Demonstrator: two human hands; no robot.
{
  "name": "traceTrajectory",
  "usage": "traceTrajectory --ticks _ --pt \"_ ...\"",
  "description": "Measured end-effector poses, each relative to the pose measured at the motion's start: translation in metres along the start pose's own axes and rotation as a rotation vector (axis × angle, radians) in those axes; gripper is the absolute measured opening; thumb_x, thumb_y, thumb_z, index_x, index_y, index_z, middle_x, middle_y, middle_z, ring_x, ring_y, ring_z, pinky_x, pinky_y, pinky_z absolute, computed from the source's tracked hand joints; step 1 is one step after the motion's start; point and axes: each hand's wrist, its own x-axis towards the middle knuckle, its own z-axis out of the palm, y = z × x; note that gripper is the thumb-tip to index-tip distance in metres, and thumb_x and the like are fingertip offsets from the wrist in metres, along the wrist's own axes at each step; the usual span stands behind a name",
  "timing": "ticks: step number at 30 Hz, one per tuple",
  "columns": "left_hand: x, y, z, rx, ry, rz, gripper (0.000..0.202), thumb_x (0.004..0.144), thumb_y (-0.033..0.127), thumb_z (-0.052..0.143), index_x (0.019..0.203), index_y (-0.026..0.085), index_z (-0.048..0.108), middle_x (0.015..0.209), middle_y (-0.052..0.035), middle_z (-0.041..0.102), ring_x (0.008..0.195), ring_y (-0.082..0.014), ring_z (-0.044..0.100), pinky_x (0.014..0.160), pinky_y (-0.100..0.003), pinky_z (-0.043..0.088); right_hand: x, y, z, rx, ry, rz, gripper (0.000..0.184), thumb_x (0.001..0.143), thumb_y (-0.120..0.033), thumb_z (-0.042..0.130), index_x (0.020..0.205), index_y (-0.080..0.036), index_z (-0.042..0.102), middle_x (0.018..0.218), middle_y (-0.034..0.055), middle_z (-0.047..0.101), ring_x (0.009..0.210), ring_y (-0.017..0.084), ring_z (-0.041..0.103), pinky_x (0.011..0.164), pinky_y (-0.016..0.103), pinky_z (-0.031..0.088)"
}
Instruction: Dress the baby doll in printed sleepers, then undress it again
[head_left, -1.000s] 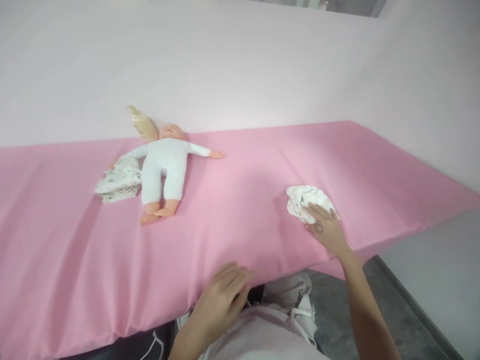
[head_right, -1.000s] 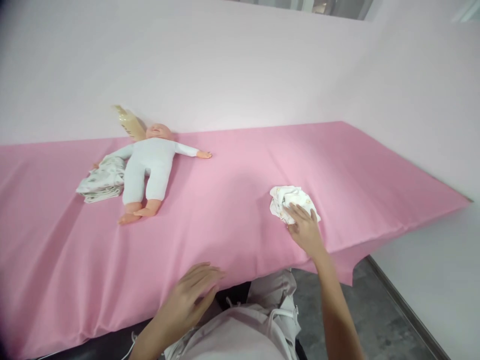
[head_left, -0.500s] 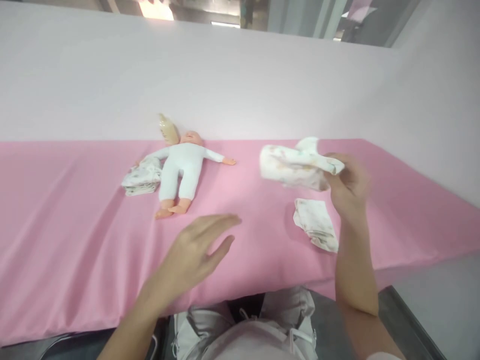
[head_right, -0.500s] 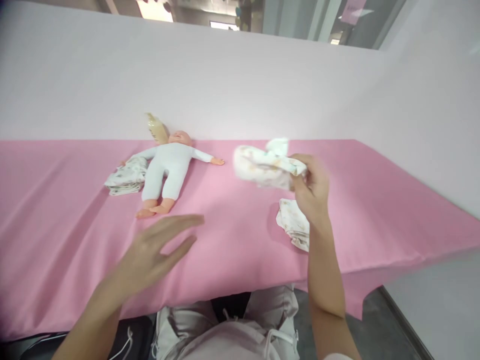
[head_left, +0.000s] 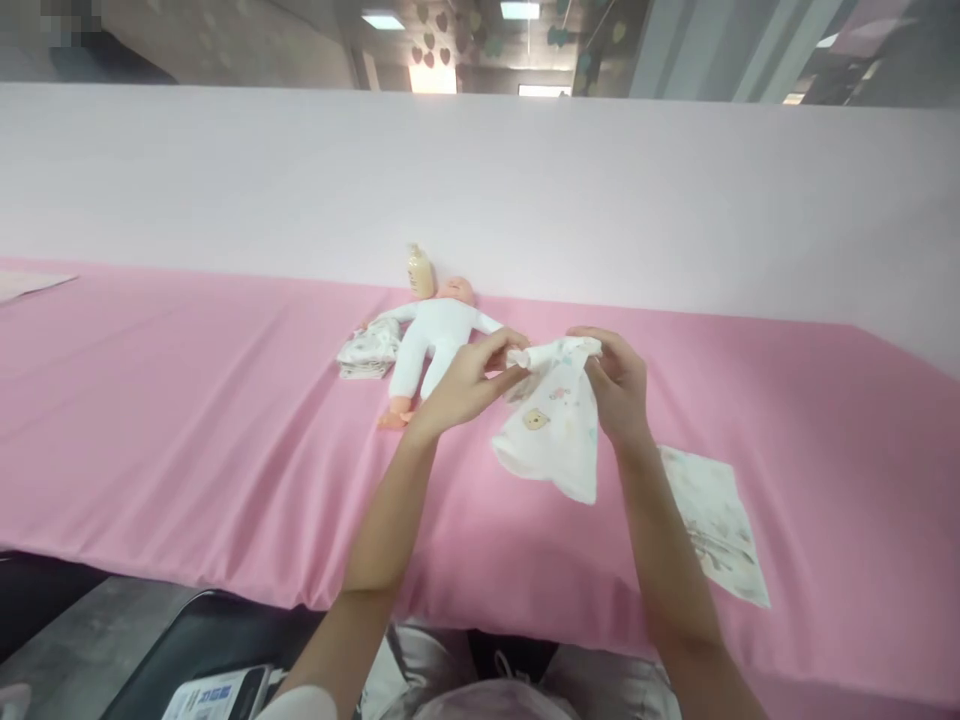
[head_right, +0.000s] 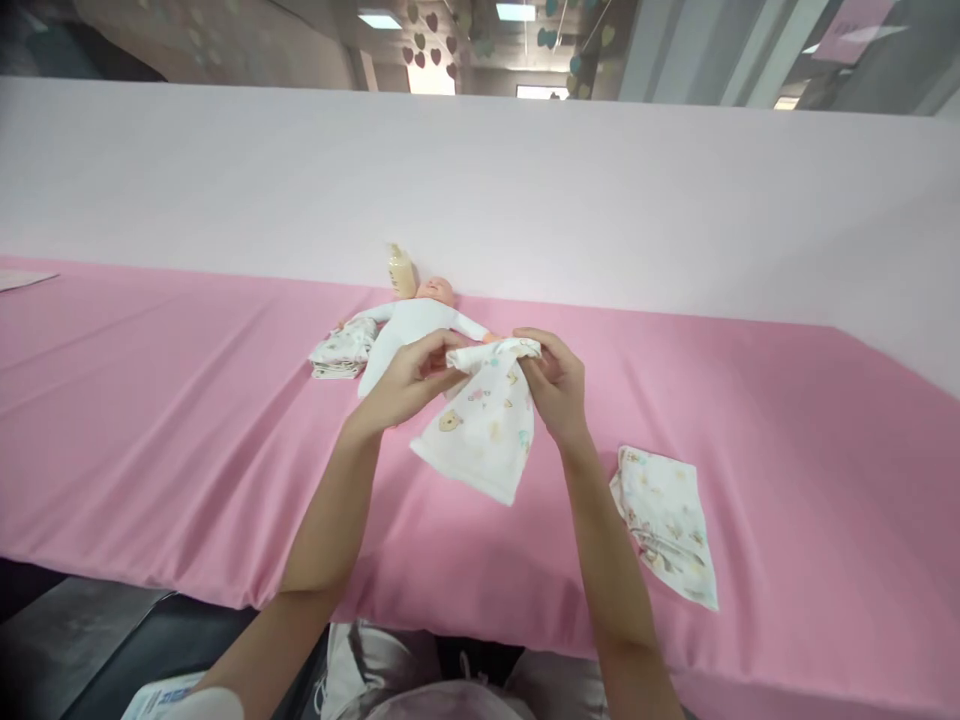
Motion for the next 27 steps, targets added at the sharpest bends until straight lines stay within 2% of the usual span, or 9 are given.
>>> traceTrajectory --ticks 4,6,8,11,15,19,22,24,27 --pt "0.007 -0.011 0.01 -0.005 0.247 -0.041 0.017 0.084 0.036 0.057 0.09 0.021 0.055 0.067 0.0031 0.043 0.056 -0.0094 0.038 0.053 -0.023 0.033 -0.003 -0.001 0.001 -0.05 0.02 0.136 0.014 0.077 -0.026 0.059 0.088 -0.021 0.067 0.095 0.0055 0.069 0.094 0.02 0.064 0.084 0.035 0.05" --pt "0.01 -0.014 0.014 -0.032 0.308 -0.044 0.017 0.085 0.038 0.057 0.09 0.021 0.055 0.067 0.0028 0.042 0.057 -0.0097 0.037 0.052 -0.023 0.031 -0.004 -0.007 0.001 -0.043 -0.018 0.22 0.015 0.08 -0.025 0.053 0.085 -0.02 0.067 0.091 0.0045 0.07 0.09 0.019 0.065 0.082 0.034 0.051" --pt "0.011 -0.014 0.019 -0.054 0.291 -0.05 0.018 0.085 0.038 0.057 0.091 0.021 0.057 0.067 0.0026 0.041 0.058 -0.0099 0.037 0.053 -0.023 0.031 -0.007 -0.016 0.004 -0.026 -0.073 0.248 0.021 0.084 -0.03 0.049 0.089 -0.02 0.067 0.091 0.0036 0.07 0.088 0.018 0.065 0.08 0.032 0.051" --pt "0.011 -0.013 0.028 -0.083 0.167 -0.067 0.02 0.084 0.04 0.058 0.092 0.021 0.058 0.066 0.003 0.041 0.059 -0.0101 0.038 0.054 -0.023 0.033 -0.01 -0.028 0.007 -0.138 -0.145 0.242 0.027 0.084 -0.04 0.053 0.096 -0.021 0.066 0.088 0.0028 0.07 0.081 0.016 0.064 0.071 0.028 0.05" --pt "0.011 -0.009 0.034 -0.125 0.077 -0.047 0.021 0.084 0.04 0.058 0.09 0.02 0.058 0.07 0.002 0.046 0.063 -0.0106 0.041 0.057 -0.023 0.034 -0.011 -0.032 0.004 -0.345 -0.179 0.215 0.022 0.082 -0.039 0.058 0.083 -0.02 0.067 0.076 0.0013 0.068 0.07 0.015 0.062 0.061 0.025 0.046" --pt "0.01 -0.006 0.027 -0.119 0.062 -0.051 0.02 0.084 0.04 0.057 0.088 0.02 0.06 0.068 0.0022 0.044 0.063 -0.011 0.041 0.058 -0.024 0.034 -0.008 -0.026 -0.008 -0.37 -0.212 0.168 0.016 0.081 -0.02 0.052 0.085 -0.022 0.067 0.086 -0.0001 0.07 0.079 0.015 0.064 0.073 0.028 0.049" --pt "0.008 -0.004 0.018 -0.095 0.04 -0.073 0.019 0.084 0.039 0.057 0.088 0.02 0.06 0.069 0.0014 0.046 0.062 -0.0111 0.041 0.057 -0.024 0.034 -0.006 -0.022 -0.015 -0.464 -0.182 0.128 0.017 0.077 -0.015 0.053 0.084 -0.022 0.067 0.089 0.0013 0.07 0.086 0.018 0.064 0.08 0.033 0.049" --pt "0.007 -0.004 0.012 -0.08 0.036 -0.079 0.02 0.084 0.039 0.057 0.087 0.02 0.06 0.073 -0.0001 0.049 0.065 -0.012 0.044 0.059 -0.025 0.036 -0.004 -0.022 -0.019 -0.495 -0.191 0.163 0.012 0.075 -0.018 0.058 0.082 -0.021 0.067 0.087 0.0026 0.069 0.079 0.017 0.063 0.073 0.032 0.051" --pt "0.007 -0.004 0.007 -0.075 0.025 -0.087 0.021 0.083 0.041 0.058 0.086 0.02 0.06 0.074 -0.001 0.05 0.068 -0.013 0.045 0.06 -0.025 0.037 -0.003 -0.025 -0.023 -0.446 -0.292 0.294 0.007 0.074 -0.023 0.063 0.078 -0.021 0.068 0.08 0.0024 0.068 0.065 0.015 0.061 0.057 0.027 0.049"
